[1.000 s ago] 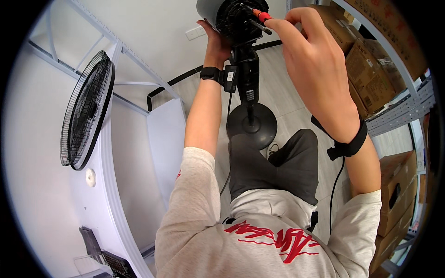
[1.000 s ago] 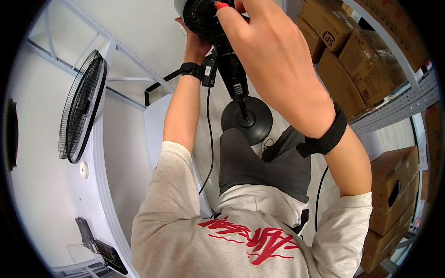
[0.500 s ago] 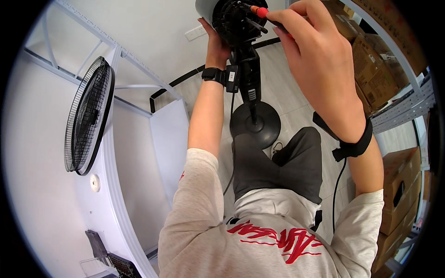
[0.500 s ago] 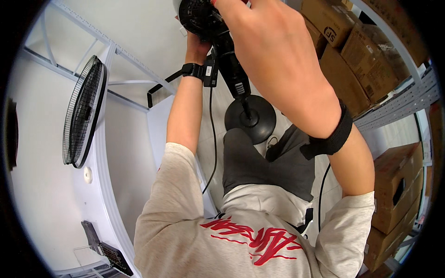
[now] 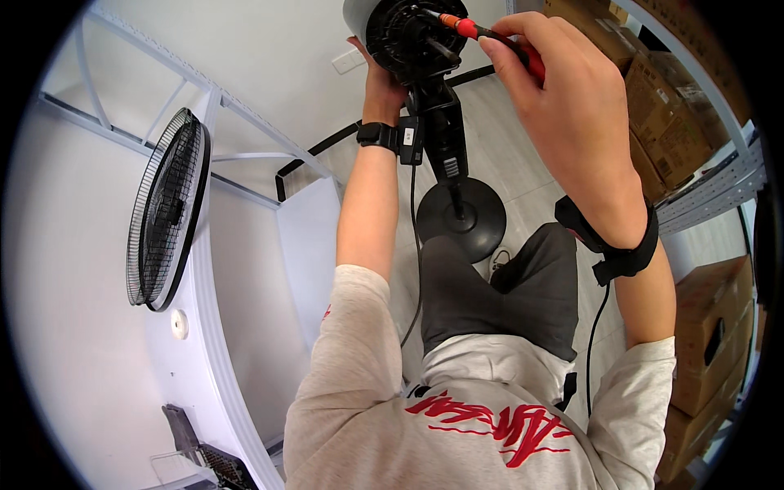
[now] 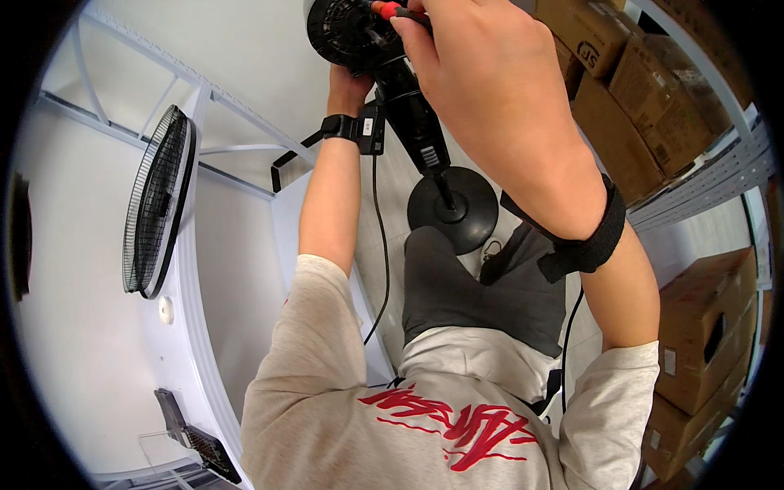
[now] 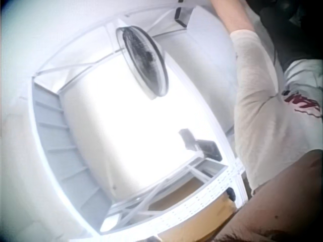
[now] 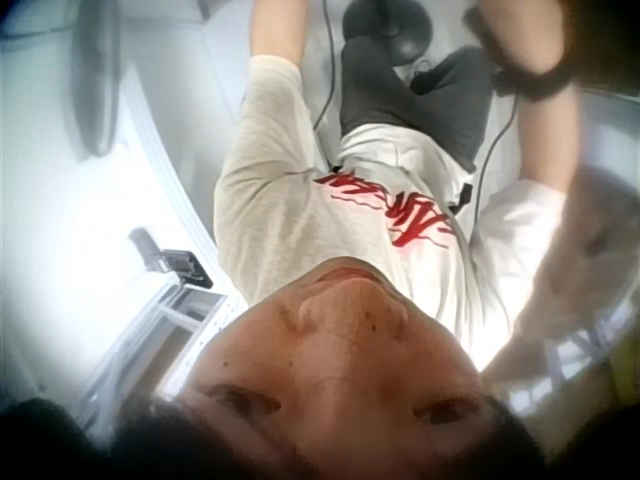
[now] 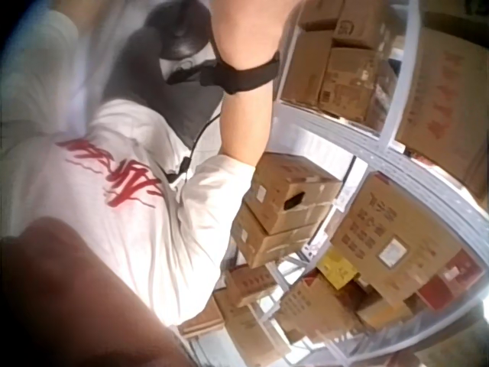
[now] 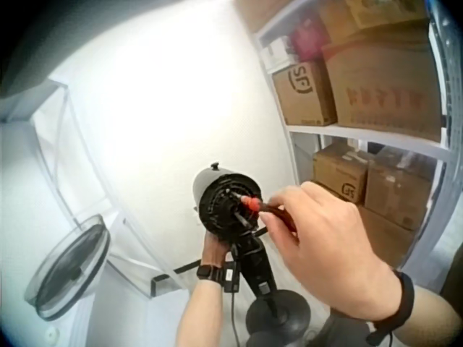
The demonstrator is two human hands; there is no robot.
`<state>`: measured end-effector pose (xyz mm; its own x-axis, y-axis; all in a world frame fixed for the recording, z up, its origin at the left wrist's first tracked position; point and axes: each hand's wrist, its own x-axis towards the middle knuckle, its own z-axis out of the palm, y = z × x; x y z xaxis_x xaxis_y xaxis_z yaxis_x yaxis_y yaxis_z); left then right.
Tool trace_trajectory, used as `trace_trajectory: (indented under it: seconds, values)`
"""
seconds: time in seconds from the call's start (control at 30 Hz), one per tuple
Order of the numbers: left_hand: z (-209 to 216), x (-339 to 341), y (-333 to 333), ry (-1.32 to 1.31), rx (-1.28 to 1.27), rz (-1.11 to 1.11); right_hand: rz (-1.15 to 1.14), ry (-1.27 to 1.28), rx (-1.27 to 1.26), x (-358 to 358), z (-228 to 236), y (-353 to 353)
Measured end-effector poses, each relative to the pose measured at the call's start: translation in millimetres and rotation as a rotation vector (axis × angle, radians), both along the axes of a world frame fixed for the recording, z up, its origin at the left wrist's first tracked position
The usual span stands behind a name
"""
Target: The person uses a screwdriver to tighten screws on the back of a standing fan's motor housing. They then attach the front fan cage to the motor assembly and test the fan by turning it on.
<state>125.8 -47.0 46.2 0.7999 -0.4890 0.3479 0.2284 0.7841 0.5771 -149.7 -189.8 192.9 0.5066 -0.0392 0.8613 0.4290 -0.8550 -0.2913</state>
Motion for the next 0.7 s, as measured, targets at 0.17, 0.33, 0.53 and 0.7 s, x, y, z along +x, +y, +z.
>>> trace_trajectory:
  seconds: [0.17, 0.33, 0.53, 0.7]
  values:
    - [-0.7, -0.4, 1.5, -0.013, 0.041, 0.026, -0.006, -0.016, -0.053, 0.8, 0.6, 1.4]
    - [-2.1, 0.4, 1.8, -0.024, 0.074, 0.041, -0.089, -0.031, -0.134, -2.9, 2.6, 9.5]
    - [-4.7, 4.0, 0.2, -0.035, 0.096, 0.058, -0.189, 0.026, -0.19, -5.5, 2.8, 15.6]
    - [-7.4, 8.5, -0.5, -0.044, 0.109, 0.075, -0.061, 0.056, -0.21, -6.2, 9.3, 10.4]
